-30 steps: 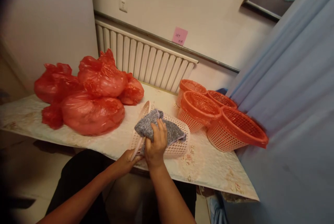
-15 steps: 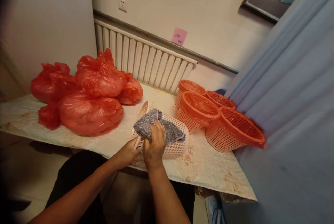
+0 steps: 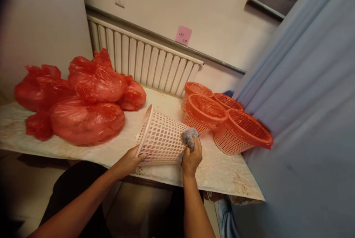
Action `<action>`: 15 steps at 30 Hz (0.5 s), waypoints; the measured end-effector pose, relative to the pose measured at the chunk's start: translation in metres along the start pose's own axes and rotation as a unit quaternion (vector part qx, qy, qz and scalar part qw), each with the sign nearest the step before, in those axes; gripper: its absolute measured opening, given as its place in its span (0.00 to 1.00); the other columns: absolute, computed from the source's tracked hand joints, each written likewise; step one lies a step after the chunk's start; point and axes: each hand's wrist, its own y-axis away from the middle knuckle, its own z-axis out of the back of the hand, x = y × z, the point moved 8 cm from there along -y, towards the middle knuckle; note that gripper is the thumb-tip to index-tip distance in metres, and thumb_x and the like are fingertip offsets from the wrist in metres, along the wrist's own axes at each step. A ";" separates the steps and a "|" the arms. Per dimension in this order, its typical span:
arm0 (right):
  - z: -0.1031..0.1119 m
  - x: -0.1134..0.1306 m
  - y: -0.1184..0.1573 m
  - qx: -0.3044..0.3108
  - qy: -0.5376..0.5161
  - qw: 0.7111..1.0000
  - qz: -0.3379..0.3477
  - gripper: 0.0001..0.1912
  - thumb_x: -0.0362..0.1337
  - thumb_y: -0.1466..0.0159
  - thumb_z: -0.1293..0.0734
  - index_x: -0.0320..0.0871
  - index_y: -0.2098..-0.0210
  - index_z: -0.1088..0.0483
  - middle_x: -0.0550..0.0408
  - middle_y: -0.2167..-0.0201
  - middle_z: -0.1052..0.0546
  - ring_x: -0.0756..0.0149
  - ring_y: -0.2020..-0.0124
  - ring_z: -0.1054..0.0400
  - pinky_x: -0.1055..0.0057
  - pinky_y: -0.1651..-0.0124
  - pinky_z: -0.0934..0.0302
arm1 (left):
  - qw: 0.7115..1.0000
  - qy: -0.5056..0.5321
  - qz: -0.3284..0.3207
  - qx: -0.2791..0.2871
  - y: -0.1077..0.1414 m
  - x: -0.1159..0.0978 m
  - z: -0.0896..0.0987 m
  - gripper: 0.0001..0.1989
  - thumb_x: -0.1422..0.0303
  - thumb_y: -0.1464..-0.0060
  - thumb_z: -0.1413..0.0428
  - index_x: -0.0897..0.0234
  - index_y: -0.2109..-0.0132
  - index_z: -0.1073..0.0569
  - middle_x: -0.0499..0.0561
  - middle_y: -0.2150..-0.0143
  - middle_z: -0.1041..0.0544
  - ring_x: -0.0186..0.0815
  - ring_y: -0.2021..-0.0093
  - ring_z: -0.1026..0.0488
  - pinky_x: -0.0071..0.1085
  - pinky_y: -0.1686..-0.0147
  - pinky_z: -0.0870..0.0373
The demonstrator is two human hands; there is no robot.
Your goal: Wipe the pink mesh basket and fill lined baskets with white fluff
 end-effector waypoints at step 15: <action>-0.033 0.169 0.065 0.069 -0.157 0.958 0.231 0.30 0.23 0.46 0.44 0.43 0.45 0.35 0.44 0.39 0.35 0.54 0.35 0.44 0.43 0.36 0.45 | 1.000 -0.013 -0.011 0.010 0.008 0.021 0.000 0.19 0.65 0.45 0.50 0.65 0.48 0.27 0.56 0.47 0.23 0.47 0.43 0.30 0.44 0.38 0.39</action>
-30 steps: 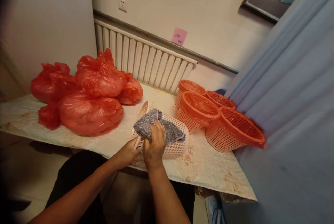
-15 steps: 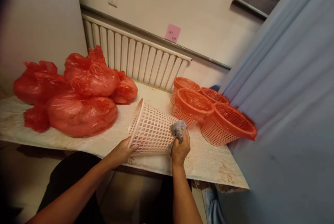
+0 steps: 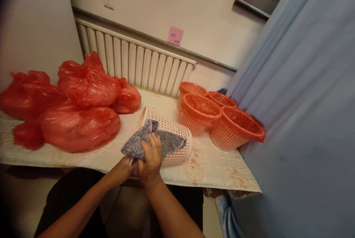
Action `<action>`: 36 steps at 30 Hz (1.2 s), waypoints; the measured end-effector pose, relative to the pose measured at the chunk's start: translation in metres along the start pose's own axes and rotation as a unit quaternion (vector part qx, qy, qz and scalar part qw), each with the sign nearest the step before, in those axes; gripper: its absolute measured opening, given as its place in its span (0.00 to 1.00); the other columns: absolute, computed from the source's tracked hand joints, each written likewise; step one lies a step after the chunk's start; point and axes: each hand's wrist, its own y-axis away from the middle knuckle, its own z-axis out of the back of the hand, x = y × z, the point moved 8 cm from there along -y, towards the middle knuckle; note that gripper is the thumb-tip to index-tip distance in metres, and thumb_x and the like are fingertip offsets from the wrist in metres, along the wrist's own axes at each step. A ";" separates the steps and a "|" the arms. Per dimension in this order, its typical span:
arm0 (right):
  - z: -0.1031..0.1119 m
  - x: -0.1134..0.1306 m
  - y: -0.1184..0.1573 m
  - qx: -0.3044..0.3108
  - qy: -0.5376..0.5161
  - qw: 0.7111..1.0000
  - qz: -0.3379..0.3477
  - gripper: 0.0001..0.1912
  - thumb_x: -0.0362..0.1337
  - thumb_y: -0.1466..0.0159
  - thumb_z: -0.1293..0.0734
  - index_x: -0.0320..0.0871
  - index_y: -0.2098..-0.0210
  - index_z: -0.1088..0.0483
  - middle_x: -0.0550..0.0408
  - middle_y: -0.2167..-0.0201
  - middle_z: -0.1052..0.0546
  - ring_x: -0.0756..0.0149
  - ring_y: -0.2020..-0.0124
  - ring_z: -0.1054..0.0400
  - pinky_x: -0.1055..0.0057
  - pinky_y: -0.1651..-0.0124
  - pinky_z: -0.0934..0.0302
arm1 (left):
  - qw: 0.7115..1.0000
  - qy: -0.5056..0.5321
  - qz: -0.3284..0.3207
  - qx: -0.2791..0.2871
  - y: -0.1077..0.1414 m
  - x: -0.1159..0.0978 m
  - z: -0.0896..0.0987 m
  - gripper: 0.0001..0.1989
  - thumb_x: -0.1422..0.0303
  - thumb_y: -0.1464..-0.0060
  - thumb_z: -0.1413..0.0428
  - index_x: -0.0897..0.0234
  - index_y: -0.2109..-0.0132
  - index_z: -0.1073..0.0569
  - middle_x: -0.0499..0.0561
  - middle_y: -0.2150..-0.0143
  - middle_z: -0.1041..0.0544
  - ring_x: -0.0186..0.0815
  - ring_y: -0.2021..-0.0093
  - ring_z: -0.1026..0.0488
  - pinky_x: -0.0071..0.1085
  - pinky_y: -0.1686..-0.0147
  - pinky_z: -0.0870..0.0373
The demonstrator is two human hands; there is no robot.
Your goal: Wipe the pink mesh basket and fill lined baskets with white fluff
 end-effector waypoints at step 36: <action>0.053 -0.071 0.043 -0.089 0.087 0.975 -0.185 0.21 0.29 0.40 0.41 0.40 0.48 0.32 0.42 0.42 0.30 0.55 0.40 0.37 0.48 0.38 0.43 | 0.998 0.062 0.021 -0.001 -0.016 -0.028 0.005 0.23 0.63 0.46 0.47 0.71 0.45 0.29 0.59 0.44 0.25 0.47 0.44 0.28 0.44 0.40 0.37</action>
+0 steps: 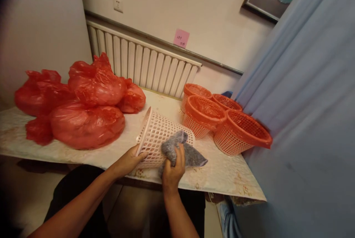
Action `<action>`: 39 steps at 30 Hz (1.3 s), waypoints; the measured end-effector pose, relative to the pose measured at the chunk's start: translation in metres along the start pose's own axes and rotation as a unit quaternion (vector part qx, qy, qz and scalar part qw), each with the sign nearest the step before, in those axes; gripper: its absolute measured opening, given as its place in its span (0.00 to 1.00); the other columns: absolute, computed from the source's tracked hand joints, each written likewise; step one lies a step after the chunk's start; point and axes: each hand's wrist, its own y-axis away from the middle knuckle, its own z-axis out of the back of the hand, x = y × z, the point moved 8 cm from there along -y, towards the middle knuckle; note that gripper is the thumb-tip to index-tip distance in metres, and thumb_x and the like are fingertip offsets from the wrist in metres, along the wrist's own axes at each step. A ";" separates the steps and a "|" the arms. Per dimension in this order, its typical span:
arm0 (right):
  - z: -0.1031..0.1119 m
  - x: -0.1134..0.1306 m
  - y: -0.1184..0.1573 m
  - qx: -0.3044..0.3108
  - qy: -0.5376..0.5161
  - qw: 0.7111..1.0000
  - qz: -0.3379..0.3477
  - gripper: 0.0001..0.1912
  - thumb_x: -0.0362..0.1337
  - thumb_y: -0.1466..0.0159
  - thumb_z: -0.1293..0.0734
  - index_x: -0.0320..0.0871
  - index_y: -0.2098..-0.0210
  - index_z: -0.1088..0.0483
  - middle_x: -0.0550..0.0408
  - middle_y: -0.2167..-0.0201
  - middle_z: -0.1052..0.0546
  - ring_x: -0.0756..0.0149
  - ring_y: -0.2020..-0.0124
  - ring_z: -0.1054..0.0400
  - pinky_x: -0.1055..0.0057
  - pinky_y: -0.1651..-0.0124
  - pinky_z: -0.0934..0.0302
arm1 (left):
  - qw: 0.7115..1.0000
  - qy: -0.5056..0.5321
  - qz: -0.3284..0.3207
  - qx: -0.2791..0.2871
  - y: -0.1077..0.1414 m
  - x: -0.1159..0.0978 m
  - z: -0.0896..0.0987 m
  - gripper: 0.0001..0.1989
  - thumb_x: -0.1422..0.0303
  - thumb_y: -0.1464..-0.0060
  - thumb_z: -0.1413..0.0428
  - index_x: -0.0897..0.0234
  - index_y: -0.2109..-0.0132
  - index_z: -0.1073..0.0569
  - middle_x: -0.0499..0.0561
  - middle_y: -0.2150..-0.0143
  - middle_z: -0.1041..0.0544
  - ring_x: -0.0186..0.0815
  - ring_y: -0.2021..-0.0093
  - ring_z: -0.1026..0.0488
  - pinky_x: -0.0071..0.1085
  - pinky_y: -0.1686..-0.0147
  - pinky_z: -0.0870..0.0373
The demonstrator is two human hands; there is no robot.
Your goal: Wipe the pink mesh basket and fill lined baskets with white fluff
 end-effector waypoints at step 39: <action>-0.042 0.092 0.002 0.089 -0.080 0.976 0.182 0.29 0.24 0.46 0.43 0.41 0.45 0.36 0.43 0.38 0.36 0.53 0.34 0.45 0.44 0.37 0.45 | 0.996 -0.080 -0.017 0.026 0.016 0.037 0.000 0.19 0.63 0.41 0.53 0.67 0.48 0.26 0.56 0.49 0.21 0.45 0.47 0.27 0.41 0.41 0.35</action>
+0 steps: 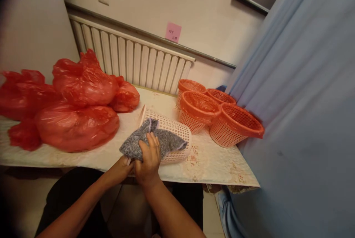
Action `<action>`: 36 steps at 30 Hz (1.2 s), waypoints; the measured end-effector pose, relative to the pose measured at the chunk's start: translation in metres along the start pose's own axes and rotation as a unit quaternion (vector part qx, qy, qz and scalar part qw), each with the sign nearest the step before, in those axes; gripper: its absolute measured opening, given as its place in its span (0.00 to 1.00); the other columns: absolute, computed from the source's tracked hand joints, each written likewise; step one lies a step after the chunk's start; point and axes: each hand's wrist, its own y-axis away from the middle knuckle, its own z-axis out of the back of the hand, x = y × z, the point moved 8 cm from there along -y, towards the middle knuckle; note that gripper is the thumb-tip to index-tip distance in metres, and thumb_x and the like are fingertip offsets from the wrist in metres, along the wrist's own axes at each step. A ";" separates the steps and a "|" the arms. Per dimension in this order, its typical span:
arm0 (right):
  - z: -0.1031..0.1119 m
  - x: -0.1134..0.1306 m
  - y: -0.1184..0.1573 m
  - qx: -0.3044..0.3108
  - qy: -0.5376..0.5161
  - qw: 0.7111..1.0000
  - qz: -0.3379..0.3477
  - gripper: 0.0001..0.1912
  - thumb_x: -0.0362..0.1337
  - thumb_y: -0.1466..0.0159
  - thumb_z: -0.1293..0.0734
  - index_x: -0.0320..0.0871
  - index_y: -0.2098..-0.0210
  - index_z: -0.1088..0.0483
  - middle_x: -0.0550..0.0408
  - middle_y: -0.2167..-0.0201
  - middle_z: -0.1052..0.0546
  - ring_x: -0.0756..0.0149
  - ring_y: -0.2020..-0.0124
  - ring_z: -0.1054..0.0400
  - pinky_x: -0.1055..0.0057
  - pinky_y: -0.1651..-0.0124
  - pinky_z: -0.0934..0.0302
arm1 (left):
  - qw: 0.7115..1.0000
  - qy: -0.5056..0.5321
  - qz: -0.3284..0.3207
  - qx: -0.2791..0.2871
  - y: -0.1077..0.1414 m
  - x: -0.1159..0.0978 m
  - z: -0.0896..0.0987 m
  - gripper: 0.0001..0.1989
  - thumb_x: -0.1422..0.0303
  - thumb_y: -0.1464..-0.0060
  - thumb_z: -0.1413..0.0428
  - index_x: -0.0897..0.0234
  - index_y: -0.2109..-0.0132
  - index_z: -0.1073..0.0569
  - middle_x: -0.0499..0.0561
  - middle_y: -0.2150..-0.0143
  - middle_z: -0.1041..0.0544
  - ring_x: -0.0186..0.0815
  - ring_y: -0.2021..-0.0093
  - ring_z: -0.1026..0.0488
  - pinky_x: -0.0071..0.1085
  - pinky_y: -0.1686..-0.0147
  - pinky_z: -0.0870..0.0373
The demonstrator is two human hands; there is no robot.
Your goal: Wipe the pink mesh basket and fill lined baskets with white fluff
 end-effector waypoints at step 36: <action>0.101 -0.173 0.043 -0.128 0.139 0.932 -0.310 0.23 0.34 0.42 0.40 0.40 0.48 0.30 0.44 0.49 0.25 0.55 0.45 0.33 0.54 0.41 0.41 | 0.998 0.029 0.021 -0.042 -0.020 -0.020 0.008 0.24 0.61 0.45 0.49 0.68 0.45 0.29 0.57 0.46 0.23 0.46 0.45 0.28 0.44 0.40 0.36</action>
